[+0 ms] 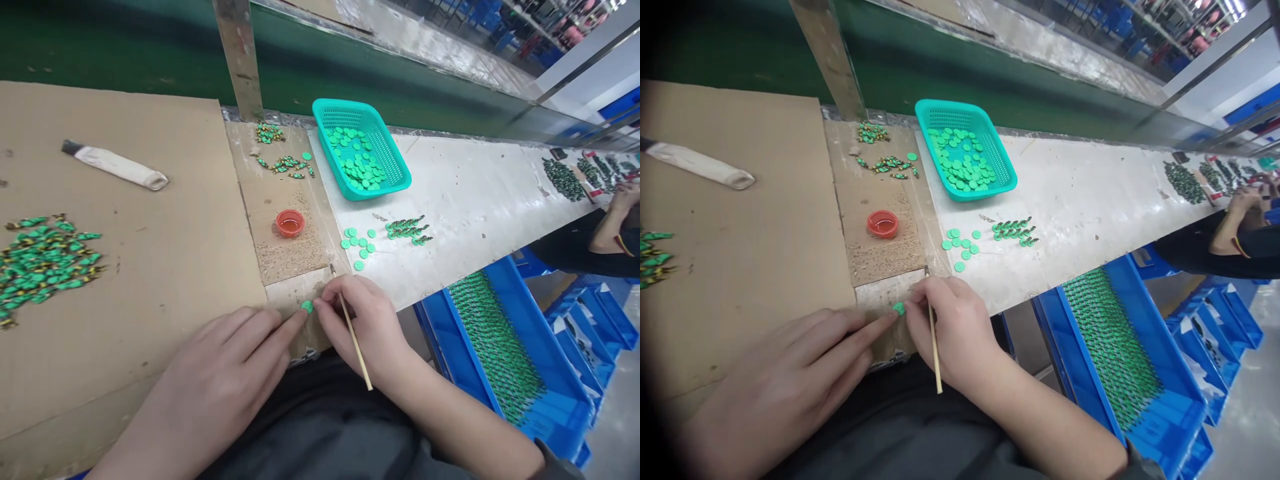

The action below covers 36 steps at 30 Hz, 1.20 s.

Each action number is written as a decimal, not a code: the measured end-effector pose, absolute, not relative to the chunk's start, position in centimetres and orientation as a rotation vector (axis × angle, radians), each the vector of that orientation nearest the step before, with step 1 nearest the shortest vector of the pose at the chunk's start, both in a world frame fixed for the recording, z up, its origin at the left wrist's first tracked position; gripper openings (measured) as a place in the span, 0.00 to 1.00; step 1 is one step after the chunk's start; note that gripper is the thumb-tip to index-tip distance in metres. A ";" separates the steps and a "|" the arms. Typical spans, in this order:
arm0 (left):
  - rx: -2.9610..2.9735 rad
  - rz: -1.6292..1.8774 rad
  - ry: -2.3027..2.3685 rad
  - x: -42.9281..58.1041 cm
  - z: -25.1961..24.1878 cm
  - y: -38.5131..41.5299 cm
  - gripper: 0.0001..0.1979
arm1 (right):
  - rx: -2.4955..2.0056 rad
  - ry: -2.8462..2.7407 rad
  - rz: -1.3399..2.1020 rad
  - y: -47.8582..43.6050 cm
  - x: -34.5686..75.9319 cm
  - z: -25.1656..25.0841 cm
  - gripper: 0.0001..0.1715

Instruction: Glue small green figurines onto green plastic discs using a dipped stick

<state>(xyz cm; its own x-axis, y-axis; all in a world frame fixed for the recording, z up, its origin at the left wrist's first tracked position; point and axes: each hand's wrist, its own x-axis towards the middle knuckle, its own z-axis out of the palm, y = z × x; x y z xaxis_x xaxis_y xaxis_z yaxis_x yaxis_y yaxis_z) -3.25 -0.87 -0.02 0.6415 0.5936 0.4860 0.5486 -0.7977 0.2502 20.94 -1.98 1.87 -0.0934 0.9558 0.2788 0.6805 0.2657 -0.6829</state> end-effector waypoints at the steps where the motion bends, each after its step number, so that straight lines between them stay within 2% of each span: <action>1: 2.777 0.858 0.959 -3.2 0.0 -0.8 0.15 | -1.495 -1.843 0.506 -1.9 20.7 1.7 0.08; 8: 2.793 0.855 0.938 -3.1 0.0 -0.9 0.15 | -1.530 -1.886 0.454 -1.9 19.8 1.5 0.11; 15: 2.773 0.875 0.930 -3.2 0.0 -0.7 0.16 | -1.546 -1.789 0.600 -2.5 20.3 1.9 0.11; 19: 2.790 0.880 0.937 -3.1 0.1 -0.7 0.16 | -1.576 -1.779 0.508 -2.2 19.8 1.6 0.12; 24: 2.765 0.884 0.934 -3.2 -0.1 -0.9 0.16 | -1.504 -1.827 0.534 -2.8 20.6 1.3 0.12; 30: 2.816 0.835 0.890 -3.6 -0.7 -1.2 0.21 | -1.304 -1.905 0.513 -2.8 20.6 1.0 0.14; 36: 2.801 0.776 0.906 -3.5 -0.5 -1.3 0.19 | -1.238 -1.843 0.687 -2.5 21.8 2.0 0.14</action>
<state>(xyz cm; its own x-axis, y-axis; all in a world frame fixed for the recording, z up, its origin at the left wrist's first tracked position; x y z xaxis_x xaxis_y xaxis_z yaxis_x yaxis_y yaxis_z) -3.53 -1.27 -0.47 0.6936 0.5710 0.4391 0.5216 -0.8186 0.2405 21.76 -2.52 1.99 -0.2066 0.9270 0.3131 0.4957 0.3750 -0.7833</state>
